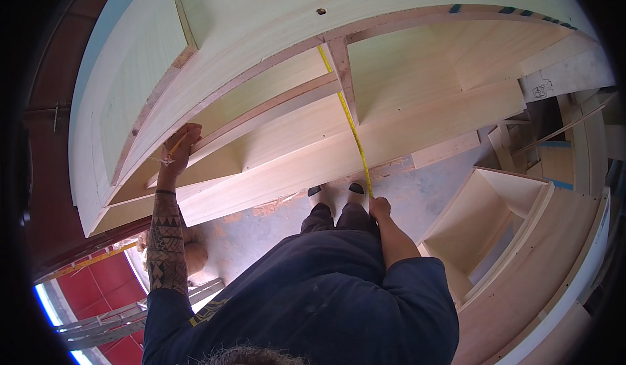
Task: Measuring dimensions within a wooden cabinet structure and marking a small wood piece with a pencil.
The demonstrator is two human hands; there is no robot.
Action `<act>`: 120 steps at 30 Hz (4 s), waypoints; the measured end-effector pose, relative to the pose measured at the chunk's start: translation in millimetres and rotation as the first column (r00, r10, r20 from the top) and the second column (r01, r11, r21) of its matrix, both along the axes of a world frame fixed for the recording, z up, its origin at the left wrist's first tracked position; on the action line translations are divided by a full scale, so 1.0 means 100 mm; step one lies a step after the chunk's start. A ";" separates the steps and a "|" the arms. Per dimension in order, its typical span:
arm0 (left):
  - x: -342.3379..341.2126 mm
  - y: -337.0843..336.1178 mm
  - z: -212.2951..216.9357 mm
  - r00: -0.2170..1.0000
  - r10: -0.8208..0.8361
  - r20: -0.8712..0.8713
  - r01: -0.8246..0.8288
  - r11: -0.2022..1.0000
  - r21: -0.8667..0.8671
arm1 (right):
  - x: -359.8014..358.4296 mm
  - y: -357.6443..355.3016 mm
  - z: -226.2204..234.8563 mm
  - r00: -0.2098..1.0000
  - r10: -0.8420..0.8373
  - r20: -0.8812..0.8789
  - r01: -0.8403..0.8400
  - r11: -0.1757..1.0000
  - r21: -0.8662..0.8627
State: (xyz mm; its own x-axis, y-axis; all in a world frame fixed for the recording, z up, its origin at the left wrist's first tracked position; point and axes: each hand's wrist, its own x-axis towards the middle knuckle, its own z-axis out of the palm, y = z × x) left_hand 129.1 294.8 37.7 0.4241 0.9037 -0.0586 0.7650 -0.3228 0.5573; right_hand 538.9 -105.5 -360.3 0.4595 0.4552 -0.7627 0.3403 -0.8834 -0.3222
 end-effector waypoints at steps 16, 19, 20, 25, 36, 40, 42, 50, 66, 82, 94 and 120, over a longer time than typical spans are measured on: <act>0.04 -0.05 0.07 0.984 0.148 0.096 -0.135 0.982 -0.132 | -0.05 0.07 0.05 0.999 0.007 -0.039 -0.008 1.000 -0.025; 0.10 -0.05 0.11 0.998 -0.058 -0.026 0.059 0.996 0.059 | 0.00 0.00 -0.07 0.999 0.008 -0.042 -0.009 0.999 -0.035; 0.11 -0.05 0.13 0.998 -0.059 -0.028 0.061 0.996 0.060 | 0.00 -0.03 -0.18 0.999 0.024 -0.034 -0.025 0.999 -0.021; 0.12 -0.02 0.12 0.982 0.163 0.096 -0.152 0.982 -0.113 | -0.05 -0.06 -0.36 0.995 0.088 0.045 -0.089 0.996 0.018; 0.12 -0.06 0.09 0.985 0.153 0.082 -0.143 0.983 -0.118 | -0.07 -0.08 -0.42 0.996 0.071 0.055 -0.074 0.996 0.047; 0.02 -0.03 0.07 0.993 -0.111 -0.029 0.114 0.986 0.121 | -0.05 -0.05 -0.41 0.997 0.068 0.028 -0.069 0.997 0.021; 0.00 -0.03 0.04 0.996 -0.093 -0.009 0.093 0.990 0.105 | -0.04 -0.03 -0.40 0.995 0.097 0.029 -0.097 0.995 0.014; 0.17 -0.09 0.14 0.989 0.121 0.079 -0.114 0.990 -0.088 | -0.02 0.03 -0.31 0.996 0.086 0.011 -0.085 0.996 -0.040; 0.10 -0.03 0.13 0.983 0.171 0.072 -0.156 0.972 -0.179 | -0.01 0.09 -0.21 0.998 0.063 -0.024 -0.065 0.995 -0.070; 0.15 -0.06 0.08 0.964 0.178 0.196 -0.140 0.972 -0.190 | 0.05 0.15 -0.06 0.996 0.041 -0.082 -0.050 0.993 -0.104; 0.02 -0.01 0.06 0.970 0.219 0.108 -0.189 0.952 -0.240 | 0.01 0.14 -0.10 0.998 0.040 -0.040 -0.042 0.998 -0.041; 0.11 -0.04 0.11 0.972 0.190 0.136 -0.158 0.963 -0.217 | 0.08 0.18 0.00 0.995 0.045 -0.092 -0.057 0.990 -0.131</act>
